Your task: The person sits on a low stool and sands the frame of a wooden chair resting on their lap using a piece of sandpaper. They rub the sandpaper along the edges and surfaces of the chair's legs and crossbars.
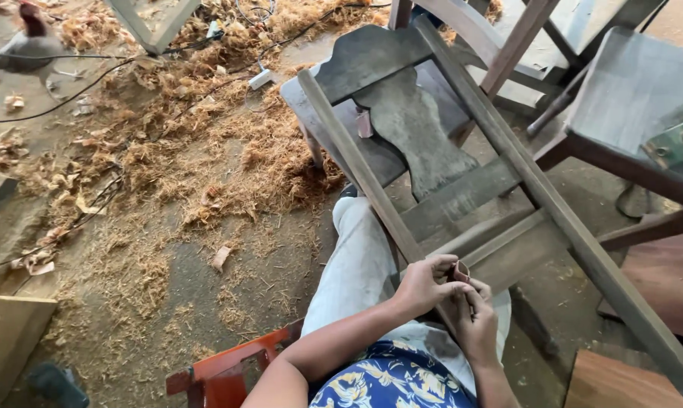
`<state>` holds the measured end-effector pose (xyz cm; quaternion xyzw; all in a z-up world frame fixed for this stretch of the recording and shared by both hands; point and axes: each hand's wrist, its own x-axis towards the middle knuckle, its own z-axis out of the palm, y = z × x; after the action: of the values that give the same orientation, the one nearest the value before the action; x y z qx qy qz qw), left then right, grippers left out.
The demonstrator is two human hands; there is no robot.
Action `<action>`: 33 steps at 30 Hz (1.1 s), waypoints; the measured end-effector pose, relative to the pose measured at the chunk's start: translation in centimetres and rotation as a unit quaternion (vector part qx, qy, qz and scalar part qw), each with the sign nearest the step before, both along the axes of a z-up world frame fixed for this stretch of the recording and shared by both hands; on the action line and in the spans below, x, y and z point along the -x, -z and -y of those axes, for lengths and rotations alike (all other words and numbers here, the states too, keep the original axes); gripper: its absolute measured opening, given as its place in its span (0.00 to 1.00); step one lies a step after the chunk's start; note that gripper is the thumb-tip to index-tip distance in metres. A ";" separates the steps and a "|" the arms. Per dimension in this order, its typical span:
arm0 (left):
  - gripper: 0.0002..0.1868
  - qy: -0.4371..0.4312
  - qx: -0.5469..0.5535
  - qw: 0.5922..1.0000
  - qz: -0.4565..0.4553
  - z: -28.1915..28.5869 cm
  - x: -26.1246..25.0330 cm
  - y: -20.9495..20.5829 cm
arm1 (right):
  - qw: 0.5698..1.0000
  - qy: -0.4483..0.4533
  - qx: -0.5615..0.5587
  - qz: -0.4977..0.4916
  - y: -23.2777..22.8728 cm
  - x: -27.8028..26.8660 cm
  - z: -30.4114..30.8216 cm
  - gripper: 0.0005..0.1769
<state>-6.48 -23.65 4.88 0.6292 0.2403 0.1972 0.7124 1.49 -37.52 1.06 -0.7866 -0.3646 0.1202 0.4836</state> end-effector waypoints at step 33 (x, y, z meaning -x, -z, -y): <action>0.09 0.008 0.057 0.996 -0.066 -2.6 0.0 0.5 | 0.979 0.018 0.043 -0.198 -3.5 0.2 -2.3 0.30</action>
<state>-6.45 -21.10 4.37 0.6015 0.2919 0.1356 0.7312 1.32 -35.20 4.53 -0.7740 -0.2419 0.2799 0.5139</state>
